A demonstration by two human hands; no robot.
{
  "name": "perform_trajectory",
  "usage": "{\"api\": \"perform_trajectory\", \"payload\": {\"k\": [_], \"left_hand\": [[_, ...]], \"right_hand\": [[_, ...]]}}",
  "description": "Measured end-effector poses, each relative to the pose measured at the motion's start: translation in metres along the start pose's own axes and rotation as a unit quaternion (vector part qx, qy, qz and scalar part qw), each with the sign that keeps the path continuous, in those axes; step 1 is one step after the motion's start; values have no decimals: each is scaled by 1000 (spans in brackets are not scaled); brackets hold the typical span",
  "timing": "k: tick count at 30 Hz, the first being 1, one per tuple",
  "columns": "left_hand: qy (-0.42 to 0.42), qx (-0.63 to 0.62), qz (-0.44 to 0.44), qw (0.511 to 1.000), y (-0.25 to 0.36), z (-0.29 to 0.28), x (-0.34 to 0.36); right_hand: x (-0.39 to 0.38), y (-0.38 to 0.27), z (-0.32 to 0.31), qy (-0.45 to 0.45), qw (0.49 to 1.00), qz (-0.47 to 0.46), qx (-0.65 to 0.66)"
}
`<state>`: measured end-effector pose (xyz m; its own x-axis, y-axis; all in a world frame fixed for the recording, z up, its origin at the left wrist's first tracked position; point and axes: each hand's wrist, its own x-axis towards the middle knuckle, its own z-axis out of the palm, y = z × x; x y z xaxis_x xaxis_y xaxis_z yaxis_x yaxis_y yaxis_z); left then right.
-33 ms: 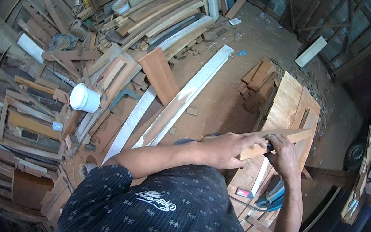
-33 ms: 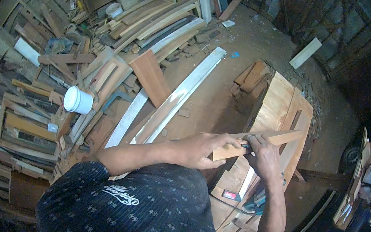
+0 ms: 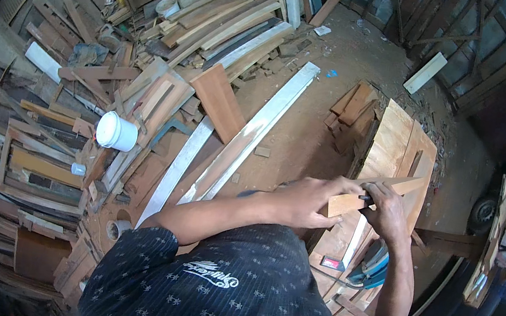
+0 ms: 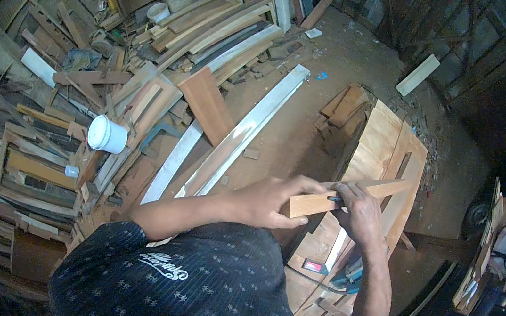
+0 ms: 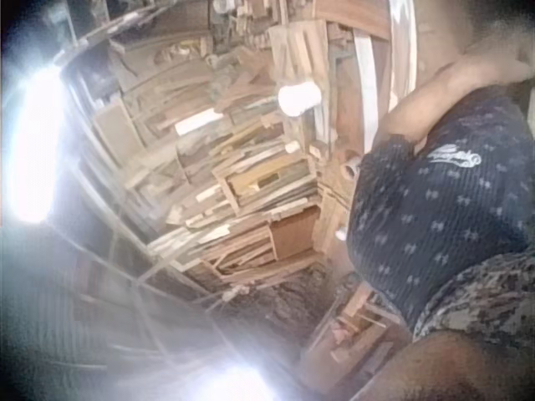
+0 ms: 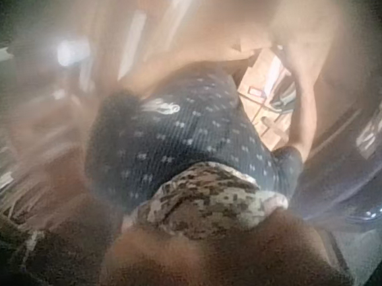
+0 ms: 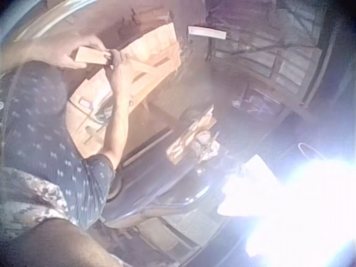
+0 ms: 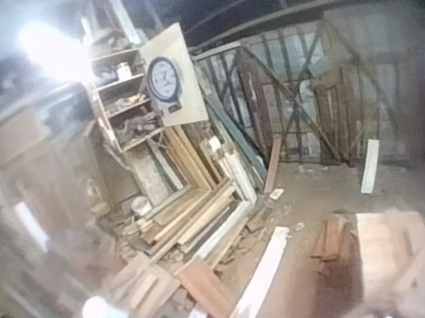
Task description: The person uses a handheld electric planer to smooth the surface of a wooden plank on a workbench. They then use a square ruler and a pencil to measure and mark lines on the plank for cutting.
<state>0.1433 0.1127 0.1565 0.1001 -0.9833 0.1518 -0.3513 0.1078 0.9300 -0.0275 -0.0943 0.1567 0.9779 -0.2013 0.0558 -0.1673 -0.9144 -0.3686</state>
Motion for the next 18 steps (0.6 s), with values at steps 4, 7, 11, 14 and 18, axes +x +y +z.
{"api": "perform_trajectory", "payload": {"k": [4,7,11,14,18], "left_hand": [[141,118,29,983,-11,-40,-48],[200,71,-73,975,-5,-83,-76],[195,193,-52,960,37,-145,-70],[162,279,-124,938,28,-180,-61],[180,298,-141,927,-6,-208,-64]], "right_hand": [[22,-41,-35,19,998,-11,64],[43,-51,-43,37,991,3,132],[86,-74,-45,-11,972,41,233],[118,-79,-23,-4,945,64,322],[164,-69,15,-10,937,29,348]]}}
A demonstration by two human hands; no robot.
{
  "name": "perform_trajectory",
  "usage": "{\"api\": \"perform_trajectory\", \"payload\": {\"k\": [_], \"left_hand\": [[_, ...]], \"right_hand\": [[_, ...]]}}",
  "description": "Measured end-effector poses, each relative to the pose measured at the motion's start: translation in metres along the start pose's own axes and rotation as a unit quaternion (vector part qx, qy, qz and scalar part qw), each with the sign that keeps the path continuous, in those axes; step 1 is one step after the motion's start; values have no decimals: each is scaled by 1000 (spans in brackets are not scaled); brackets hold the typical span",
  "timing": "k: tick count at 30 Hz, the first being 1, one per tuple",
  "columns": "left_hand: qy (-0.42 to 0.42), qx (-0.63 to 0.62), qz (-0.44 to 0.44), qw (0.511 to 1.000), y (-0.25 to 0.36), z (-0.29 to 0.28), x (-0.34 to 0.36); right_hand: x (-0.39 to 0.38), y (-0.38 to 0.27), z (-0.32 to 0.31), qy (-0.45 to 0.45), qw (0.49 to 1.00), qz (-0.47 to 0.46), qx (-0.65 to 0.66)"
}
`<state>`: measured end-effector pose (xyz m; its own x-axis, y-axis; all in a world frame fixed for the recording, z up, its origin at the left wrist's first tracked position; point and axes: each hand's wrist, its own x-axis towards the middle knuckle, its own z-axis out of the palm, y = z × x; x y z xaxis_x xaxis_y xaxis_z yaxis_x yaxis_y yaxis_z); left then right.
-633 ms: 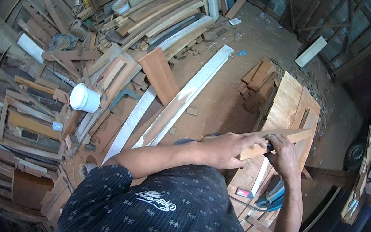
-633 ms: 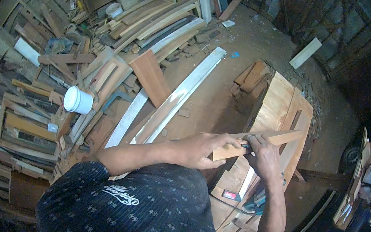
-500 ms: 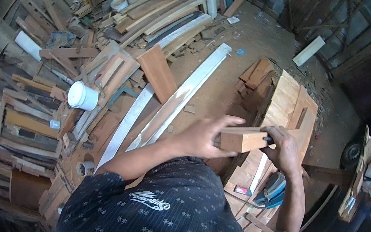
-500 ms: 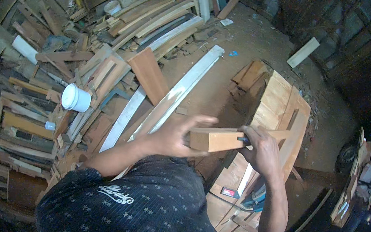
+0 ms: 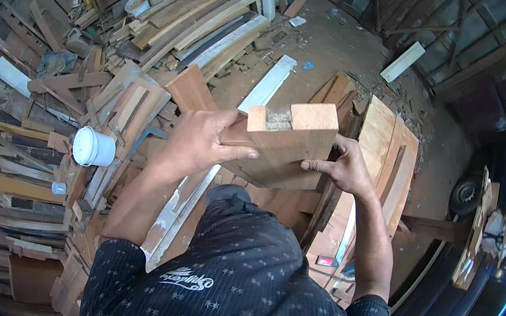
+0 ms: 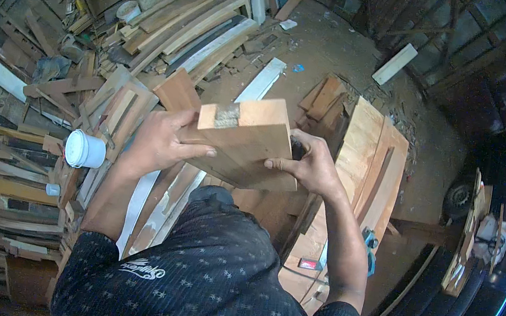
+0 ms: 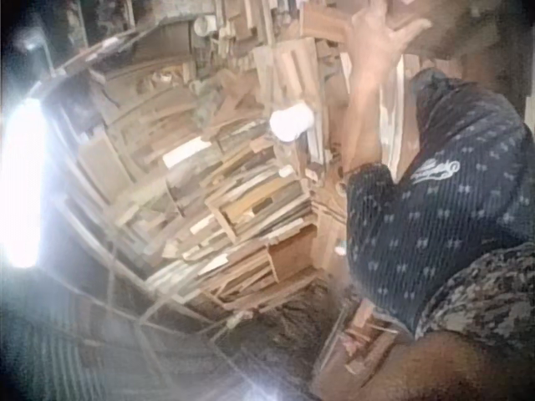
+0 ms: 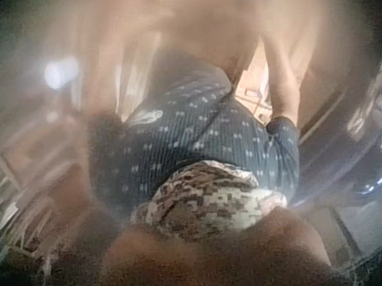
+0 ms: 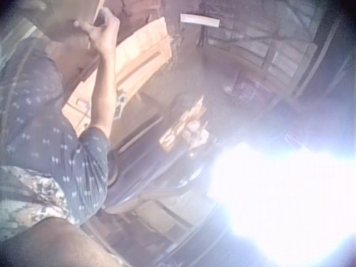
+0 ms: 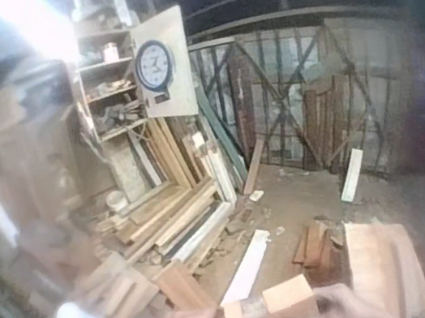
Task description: The person uses a handheld electric planer to smooth the surface of a wooden plank on a workbench. They then use a square ruler and a pencil to measure and mark lines on the plank for cutting.
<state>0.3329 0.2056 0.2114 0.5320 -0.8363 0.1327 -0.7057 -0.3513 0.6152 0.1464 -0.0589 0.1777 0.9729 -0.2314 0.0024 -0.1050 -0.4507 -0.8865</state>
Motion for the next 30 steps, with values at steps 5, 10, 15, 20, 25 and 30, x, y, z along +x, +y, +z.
{"api": "perform_trajectory", "payload": {"k": [5,10,15,20,25,30], "left_hand": [[14,0,22,1000,-41,-5,12],[70,37,115,990,-85,-18,52],[380,-119,75,914,-111,6,108],[37,-387,-40,921,-250,190,156],[39,-535,-56,842,-242,280,186],[15,-403,83,911,-162,256,235]], "right_hand": [[42,17,28,-2,1000,28,9],[73,19,43,60,997,23,33],[96,2,42,208,974,45,79],[92,-31,16,315,942,91,73],[77,-5,19,379,921,73,51],[9,19,22,505,851,60,132]]}}
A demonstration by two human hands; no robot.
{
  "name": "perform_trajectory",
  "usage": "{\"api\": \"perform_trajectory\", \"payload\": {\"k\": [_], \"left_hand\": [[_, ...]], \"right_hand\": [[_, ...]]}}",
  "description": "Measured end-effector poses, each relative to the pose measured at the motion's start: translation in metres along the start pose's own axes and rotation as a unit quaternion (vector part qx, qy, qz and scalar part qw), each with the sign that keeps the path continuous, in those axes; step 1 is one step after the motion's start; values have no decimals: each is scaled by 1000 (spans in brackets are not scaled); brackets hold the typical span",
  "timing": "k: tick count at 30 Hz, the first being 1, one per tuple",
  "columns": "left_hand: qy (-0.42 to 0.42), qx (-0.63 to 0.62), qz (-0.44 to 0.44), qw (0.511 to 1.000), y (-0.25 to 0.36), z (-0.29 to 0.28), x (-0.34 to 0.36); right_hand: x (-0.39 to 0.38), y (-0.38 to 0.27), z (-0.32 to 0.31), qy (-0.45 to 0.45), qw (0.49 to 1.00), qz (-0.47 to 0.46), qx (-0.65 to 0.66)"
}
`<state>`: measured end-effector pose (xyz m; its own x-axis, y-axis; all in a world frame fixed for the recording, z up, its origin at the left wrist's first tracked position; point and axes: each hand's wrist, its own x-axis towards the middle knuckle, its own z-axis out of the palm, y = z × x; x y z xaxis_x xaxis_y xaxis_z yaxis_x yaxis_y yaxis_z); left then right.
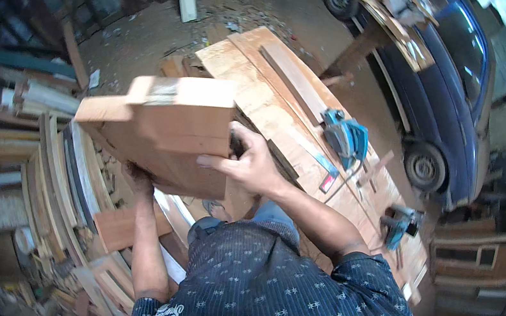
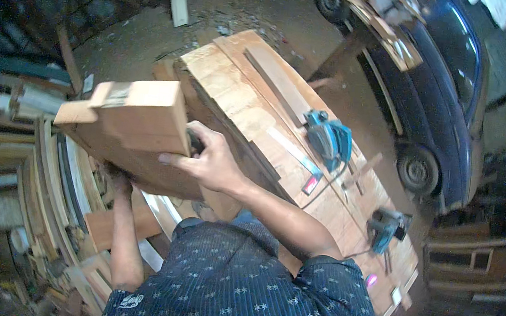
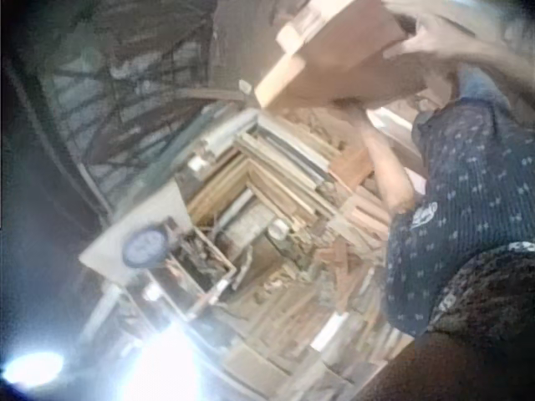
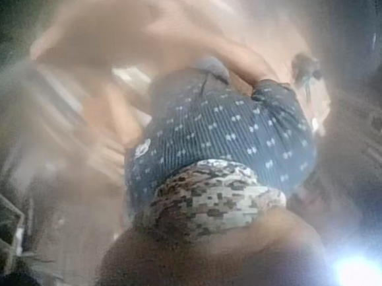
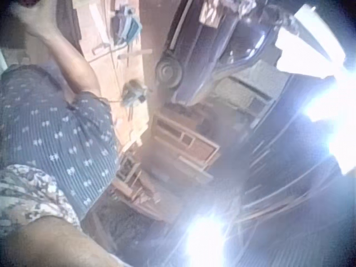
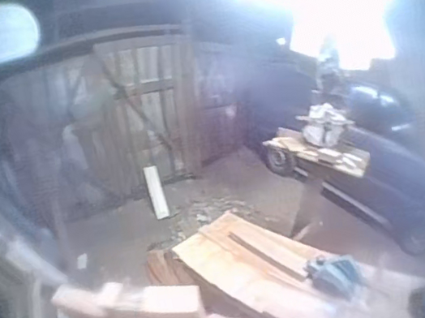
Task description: The person uses a handheld electric planer to smooth the surface of a wooden plank on a workbench. They then use a square ruler and a pencil to measure and mark lines on the plank for cutting.
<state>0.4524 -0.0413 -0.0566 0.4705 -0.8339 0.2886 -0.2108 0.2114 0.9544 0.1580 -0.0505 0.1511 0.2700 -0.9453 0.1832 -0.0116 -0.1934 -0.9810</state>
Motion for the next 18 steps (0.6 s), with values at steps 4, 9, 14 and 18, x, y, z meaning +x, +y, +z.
{"api": "perform_trajectory", "payload": {"k": [4,9,14,18], "left_hand": [[-193,85,40,977,68,16,53],[-290,353,86,886,133,89,75],[-438,469,165,749,167,192,92],[-536,520,190,637,148,256,115]], "right_hand": [[-49,21,-81,76,992,93,38],[-117,86,-174,347,906,226,87],[-201,222,-252,386,769,409,-303],[-219,273,-260,413,682,439,-415]]}}
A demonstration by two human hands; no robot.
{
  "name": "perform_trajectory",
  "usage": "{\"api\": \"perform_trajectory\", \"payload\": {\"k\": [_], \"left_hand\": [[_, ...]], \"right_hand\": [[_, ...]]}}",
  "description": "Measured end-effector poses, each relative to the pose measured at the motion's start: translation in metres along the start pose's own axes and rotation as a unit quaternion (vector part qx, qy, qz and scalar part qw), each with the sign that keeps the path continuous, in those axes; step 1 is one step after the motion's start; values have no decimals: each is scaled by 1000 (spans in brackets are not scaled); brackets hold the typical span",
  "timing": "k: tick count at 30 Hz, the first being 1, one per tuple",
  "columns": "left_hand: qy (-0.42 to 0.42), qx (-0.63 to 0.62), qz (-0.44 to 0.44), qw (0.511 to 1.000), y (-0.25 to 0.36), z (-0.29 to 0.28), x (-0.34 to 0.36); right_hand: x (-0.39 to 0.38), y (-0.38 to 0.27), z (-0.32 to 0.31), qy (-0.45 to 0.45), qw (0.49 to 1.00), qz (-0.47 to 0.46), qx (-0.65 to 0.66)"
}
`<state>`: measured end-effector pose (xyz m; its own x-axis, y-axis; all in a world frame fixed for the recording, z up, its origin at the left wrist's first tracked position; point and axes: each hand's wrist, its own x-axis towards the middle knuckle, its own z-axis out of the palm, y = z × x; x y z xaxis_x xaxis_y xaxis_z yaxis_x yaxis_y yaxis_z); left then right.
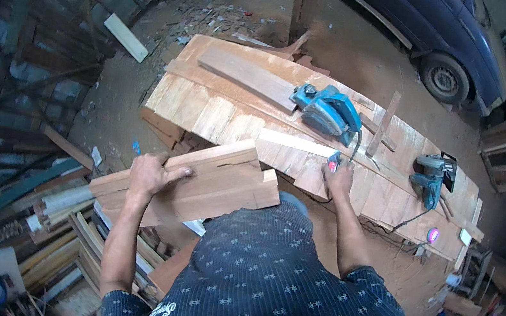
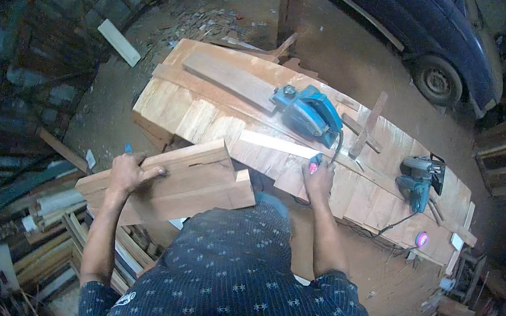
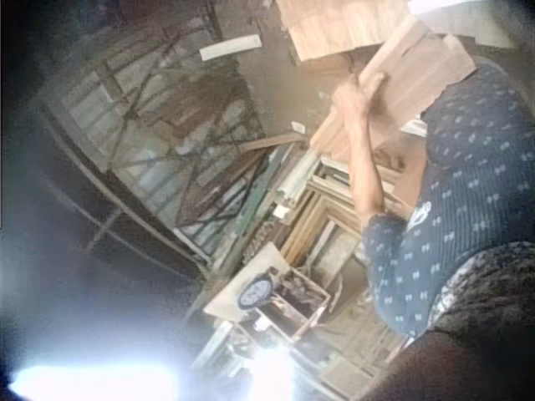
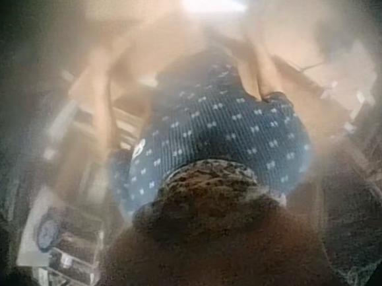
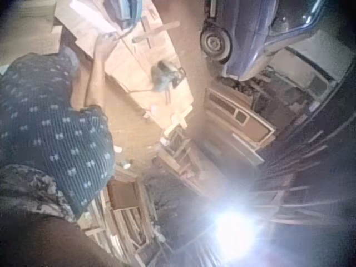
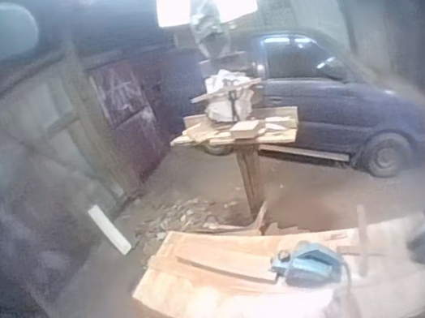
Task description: The person uses a handheld electric planer to smooth the surface of a wooden plank on a workbench. They then use a square ruler and a pencil to measure and mark lines on the plank for cutting.
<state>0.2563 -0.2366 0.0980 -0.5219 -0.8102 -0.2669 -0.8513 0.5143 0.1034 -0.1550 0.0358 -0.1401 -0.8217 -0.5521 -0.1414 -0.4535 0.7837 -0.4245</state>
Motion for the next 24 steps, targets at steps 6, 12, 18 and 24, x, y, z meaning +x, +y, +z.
{"api": "perform_trajectory", "payload": {"k": [6,12,18,24], "left_hand": [[-107,25,99,989,30,11,120],[-215,88,154,960,65,39,205],[-277,38,215,936,85,76,259],[-298,78,267,913,97,105,321]], "right_hand": [[4,20,25,5,1000,1,-13],[-6,97,7,100,990,3,-103],[-15,6,-41,19,992,43,117],[-27,-109,47,-63,981,-5,185]]}}
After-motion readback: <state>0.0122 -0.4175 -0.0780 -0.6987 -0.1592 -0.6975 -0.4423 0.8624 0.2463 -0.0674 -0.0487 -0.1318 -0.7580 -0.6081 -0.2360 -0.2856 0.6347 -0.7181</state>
